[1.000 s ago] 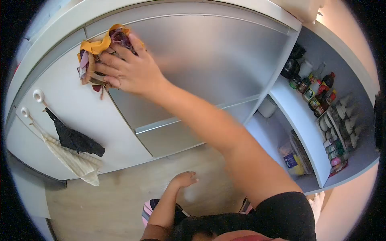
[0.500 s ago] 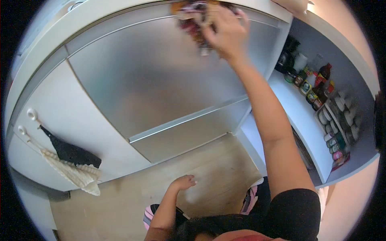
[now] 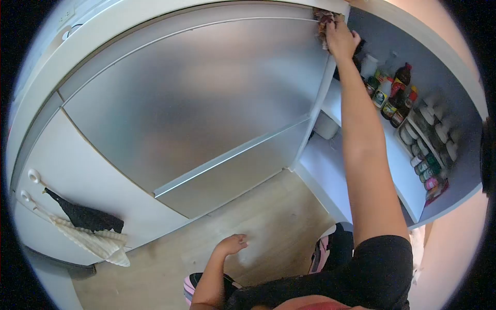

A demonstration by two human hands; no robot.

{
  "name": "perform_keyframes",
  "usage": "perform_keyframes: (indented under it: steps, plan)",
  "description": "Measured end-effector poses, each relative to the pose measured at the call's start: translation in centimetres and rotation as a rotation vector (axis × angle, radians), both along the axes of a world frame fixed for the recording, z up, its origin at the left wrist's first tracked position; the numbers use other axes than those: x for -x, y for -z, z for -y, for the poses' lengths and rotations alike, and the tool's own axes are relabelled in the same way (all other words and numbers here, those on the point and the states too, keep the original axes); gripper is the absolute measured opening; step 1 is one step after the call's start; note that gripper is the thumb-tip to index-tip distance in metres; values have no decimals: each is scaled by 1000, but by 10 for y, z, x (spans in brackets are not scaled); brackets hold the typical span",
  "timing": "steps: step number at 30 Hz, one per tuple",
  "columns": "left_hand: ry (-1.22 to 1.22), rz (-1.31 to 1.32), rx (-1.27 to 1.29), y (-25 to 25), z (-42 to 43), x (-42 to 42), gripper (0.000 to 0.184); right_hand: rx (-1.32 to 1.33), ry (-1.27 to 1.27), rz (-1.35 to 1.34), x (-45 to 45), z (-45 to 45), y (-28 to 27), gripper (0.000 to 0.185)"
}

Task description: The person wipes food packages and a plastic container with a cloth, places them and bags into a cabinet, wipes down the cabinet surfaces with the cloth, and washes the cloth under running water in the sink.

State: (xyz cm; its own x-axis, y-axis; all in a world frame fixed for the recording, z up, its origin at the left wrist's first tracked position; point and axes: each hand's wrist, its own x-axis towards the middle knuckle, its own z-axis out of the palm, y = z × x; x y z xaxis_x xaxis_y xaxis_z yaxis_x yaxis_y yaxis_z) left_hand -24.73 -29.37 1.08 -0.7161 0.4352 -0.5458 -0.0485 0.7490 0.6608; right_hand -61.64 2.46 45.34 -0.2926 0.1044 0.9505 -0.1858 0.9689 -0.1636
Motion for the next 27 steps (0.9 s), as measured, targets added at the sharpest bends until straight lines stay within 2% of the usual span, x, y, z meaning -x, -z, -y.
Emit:
perform_keyframes:
  steps: [2, 3, 4, 5, 6, 8, 10, 12, 14, 16, 19, 21, 26, 27]
  plan:
    - [14, -4, 8, -4, 2, -3, 59, 115, -86, -8, -2, 21, -1, 38]
    - [16, -11, 5, -6, 0, -3, 59, 119, -169, -185, -10, 38, 0, 36]
    - [24, -16, 24, -8, -2, -3, 58, 106, -207, 38, -20, 50, 2, 36]
    - [34, -18, 44, -8, -4, -4, 58, 92, -312, 12, -47, 76, 4, 34]
    - [43, -19, 47, -4, -5, -2, 58, -59, -367, -314, -56, 102, 11, 32]
    - [56, -22, 30, 7, -5, 2, 58, -190, -467, -383, -81, 147, 19, 31]
    - [60, 9, 16, 11, -5, 8, 58, -153, -549, -448, -101, 178, 14, 22]
    - [71, 45, -3, 10, -7, 9, 58, -169, -460, -439, -95, 160, 15, 25]
    - [41, -11, -19, 3, -10, 10, 59, -31, -209, -365, -61, 127, 18, 26]
    - [30, 21, -14, 9, -10, 8, 59, 34, -64, -227, -33, 76, 15, 33]
    - [49, 7, 10, 29, -4, 7, 59, 4, -60, -171, -18, 32, -2, 32]
    - [85, -27, 15, 38, -6, 7, 60, -3, 132, 43, -14, 18, -5, 32]
    - [95, 36, -6, 41, -4, 12, 60, 20, 89, 53, -1, 6, -8, 31]
    - [86, 34, -1, 41, -3, 13, 60, -34, 101, -32, 1, 4, -5, 31]
